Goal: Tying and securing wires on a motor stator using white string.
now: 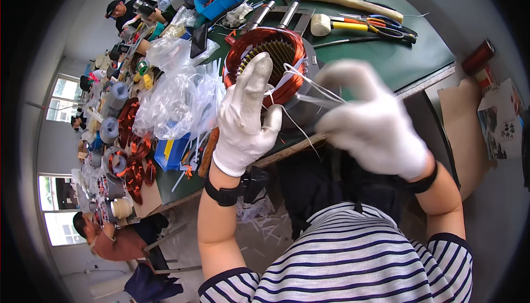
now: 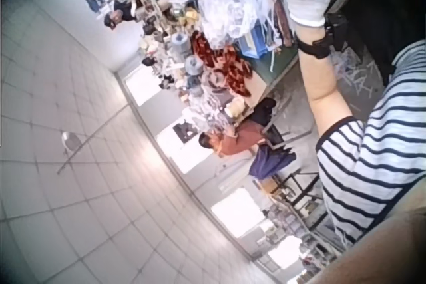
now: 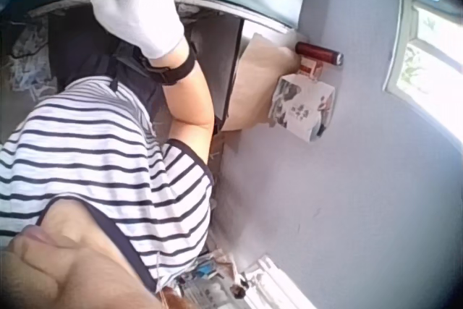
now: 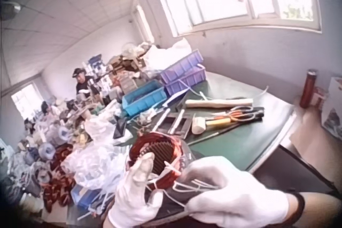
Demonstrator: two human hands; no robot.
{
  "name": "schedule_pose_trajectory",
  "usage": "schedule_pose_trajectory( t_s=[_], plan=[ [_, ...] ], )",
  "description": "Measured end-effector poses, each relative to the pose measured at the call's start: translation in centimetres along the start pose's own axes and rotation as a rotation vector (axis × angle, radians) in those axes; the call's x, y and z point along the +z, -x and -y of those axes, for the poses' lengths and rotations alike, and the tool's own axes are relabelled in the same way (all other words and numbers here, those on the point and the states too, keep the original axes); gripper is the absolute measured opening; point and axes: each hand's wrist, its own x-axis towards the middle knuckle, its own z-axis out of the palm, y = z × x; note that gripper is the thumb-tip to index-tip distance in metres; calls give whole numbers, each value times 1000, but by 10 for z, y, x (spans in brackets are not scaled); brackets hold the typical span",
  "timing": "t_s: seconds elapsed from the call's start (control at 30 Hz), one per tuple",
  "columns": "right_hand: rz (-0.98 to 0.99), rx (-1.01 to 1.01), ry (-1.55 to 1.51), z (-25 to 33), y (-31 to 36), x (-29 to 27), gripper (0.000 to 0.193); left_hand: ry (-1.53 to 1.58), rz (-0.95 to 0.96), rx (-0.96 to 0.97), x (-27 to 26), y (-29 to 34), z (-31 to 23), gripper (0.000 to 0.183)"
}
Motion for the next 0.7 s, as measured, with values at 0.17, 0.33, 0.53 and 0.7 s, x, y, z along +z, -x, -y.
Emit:
schedule_pose_trajectory(
  t_s=[0.17,0.33,0.53,0.7],
  plan=[
    [-305,525,-618,37,44,-78,17,42,16,-41,4,-7,-6,74],
    [173,529,10,34,107,-62,5,-17,112,-61,-6,-3,-10,69],
    [140,916,440,34,248,-106,5,-15,86,-52,-2,-6,-9,63],
    [391,1992,1232,217,683,-316,31,-3,88,-52,-5,-9,-8,62]
  ],
)
